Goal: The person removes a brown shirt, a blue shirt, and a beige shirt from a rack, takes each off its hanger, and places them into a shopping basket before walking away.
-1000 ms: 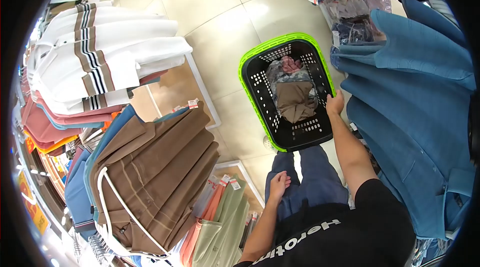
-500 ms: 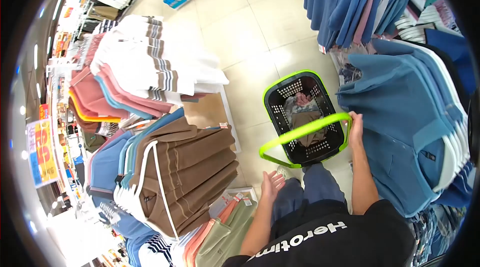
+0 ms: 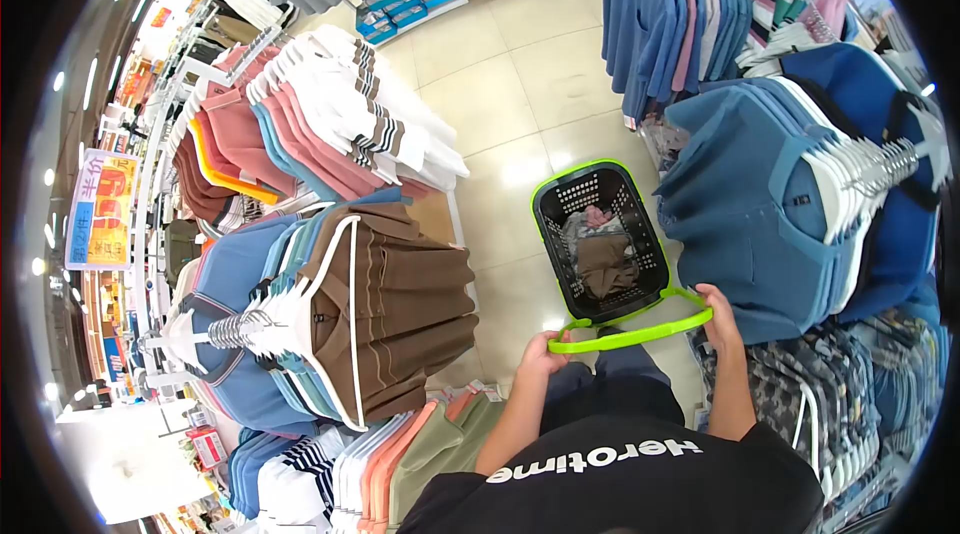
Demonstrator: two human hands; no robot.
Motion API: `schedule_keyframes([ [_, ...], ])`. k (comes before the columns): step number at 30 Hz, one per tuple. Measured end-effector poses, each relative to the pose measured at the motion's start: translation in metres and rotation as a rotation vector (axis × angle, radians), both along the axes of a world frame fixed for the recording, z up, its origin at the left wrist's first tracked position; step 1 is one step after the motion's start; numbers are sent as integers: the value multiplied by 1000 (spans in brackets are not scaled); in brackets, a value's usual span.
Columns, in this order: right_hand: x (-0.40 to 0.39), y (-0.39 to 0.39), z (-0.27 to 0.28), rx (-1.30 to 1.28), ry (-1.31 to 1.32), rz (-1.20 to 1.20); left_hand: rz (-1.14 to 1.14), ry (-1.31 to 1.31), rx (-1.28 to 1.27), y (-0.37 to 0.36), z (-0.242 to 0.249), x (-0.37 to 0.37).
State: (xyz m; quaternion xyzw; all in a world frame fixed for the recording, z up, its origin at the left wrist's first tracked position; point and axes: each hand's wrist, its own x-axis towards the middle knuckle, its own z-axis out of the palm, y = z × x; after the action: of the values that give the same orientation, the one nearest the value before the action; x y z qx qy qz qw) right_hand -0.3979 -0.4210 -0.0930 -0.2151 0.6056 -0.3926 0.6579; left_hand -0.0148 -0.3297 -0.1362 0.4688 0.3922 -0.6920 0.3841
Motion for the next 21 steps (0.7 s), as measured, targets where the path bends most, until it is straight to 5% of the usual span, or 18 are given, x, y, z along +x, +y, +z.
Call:
schedule_keyframes([
  [2,9,19,31,215,-31,15,121,170,-2,24,-61,19],
  [6,6,67,40,543,13,72,93,-115,29,24,-18,24],
  [8,2,100,7,669,-186,58,91,-102,17,40,-19,38],
  [11,7,145,-52,713,-332,-14,57,-109,12,67,-31,66],
  [21,26,131,-36,535,-163,183,-216,-121,-119,106,-20,72],
])
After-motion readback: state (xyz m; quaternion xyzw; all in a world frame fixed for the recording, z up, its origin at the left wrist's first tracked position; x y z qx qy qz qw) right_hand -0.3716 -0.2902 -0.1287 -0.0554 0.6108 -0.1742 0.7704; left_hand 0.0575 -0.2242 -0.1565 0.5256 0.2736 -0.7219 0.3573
